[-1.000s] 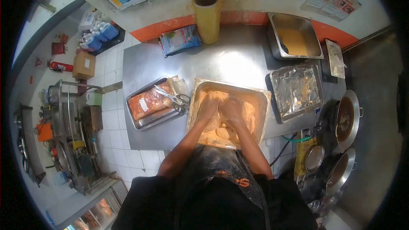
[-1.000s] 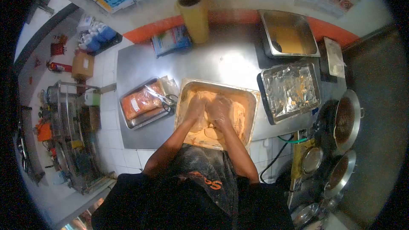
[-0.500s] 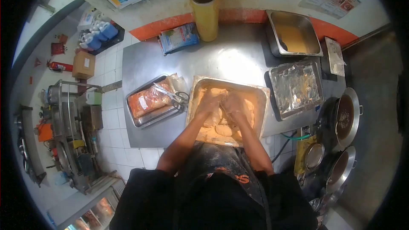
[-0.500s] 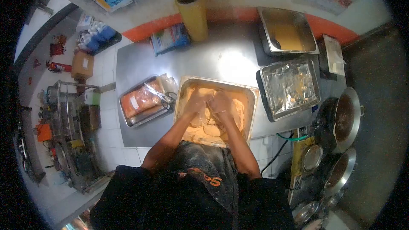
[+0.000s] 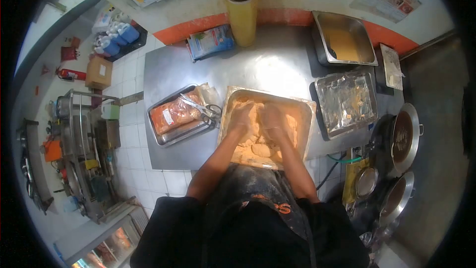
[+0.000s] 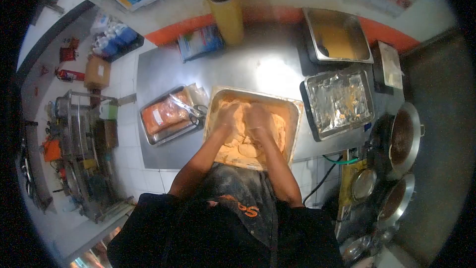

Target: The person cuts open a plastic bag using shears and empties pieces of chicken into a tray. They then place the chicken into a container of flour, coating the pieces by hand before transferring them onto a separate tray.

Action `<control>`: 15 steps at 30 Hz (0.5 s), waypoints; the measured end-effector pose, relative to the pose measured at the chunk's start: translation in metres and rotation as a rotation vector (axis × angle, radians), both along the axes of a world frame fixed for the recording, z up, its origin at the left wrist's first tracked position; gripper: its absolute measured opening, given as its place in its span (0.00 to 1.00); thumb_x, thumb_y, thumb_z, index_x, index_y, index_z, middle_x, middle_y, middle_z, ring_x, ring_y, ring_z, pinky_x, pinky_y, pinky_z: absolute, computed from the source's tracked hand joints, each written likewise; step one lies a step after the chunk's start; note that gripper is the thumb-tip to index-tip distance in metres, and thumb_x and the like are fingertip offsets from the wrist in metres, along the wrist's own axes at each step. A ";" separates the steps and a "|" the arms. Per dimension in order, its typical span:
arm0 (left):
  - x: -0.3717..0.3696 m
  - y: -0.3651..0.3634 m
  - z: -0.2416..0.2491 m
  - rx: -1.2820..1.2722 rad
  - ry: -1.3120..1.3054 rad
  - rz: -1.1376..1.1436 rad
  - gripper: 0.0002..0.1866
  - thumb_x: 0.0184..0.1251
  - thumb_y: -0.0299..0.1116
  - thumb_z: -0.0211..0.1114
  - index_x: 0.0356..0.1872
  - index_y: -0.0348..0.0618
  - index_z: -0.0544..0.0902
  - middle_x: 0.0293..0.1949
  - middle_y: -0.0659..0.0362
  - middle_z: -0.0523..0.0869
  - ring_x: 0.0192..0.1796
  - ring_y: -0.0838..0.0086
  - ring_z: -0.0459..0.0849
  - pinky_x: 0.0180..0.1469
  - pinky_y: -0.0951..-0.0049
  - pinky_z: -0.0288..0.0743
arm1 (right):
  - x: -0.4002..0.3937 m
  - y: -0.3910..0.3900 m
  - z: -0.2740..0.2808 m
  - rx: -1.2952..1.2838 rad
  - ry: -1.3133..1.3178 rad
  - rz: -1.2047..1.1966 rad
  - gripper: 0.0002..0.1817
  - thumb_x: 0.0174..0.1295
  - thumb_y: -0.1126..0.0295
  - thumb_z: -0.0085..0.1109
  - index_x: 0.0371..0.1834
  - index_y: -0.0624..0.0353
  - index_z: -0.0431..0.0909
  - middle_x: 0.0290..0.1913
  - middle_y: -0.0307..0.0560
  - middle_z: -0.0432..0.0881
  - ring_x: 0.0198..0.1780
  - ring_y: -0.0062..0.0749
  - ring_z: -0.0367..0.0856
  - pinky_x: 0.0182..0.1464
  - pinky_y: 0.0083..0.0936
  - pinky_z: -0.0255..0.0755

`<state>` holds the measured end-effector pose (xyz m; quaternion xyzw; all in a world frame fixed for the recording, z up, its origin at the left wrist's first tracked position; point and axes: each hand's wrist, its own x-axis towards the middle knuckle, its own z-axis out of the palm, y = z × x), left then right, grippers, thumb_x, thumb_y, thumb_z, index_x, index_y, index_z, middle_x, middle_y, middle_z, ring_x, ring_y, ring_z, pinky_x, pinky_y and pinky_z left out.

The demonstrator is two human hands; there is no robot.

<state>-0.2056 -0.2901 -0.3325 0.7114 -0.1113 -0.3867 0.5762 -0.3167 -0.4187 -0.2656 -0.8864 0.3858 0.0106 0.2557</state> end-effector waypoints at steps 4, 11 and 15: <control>-0.017 -0.010 0.123 0.100 0.455 0.430 0.21 0.71 0.40 0.61 0.58 0.37 0.81 0.53 0.54 0.84 0.55 0.66 0.80 0.61 0.67 0.71 | -0.030 -0.019 0.009 0.166 -0.118 -0.087 0.27 0.73 0.48 0.50 0.39 0.66 0.84 0.44 0.64 0.86 0.48 0.57 0.84 0.53 0.48 0.75; -0.019 -0.001 0.087 0.213 -0.225 -0.170 0.25 0.71 0.47 0.58 0.52 0.33 0.85 0.47 0.47 0.87 0.51 0.57 0.82 0.60 0.63 0.71 | -0.004 0.011 0.042 -0.018 0.050 -0.020 0.36 0.69 0.37 0.50 0.34 0.68 0.84 0.43 0.63 0.86 0.48 0.59 0.83 0.53 0.49 0.74; -0.006 -0.018 0.106 0.100 0.081 0.125 0.30 0.69 0.52 0.60 0.55 0.31 0.83 0.41 0.42 0.87 0.53 0.54 0.84 0.61 0.61 0.71 | -0.022 -0.032 0.068 0.326 0.103 -0.033 0.33 0.67 0.40 0.55 0.38 0.67 0.86 0.41 0.68 0.85 0.46 0.60 0.84 0.50 0.46 0.76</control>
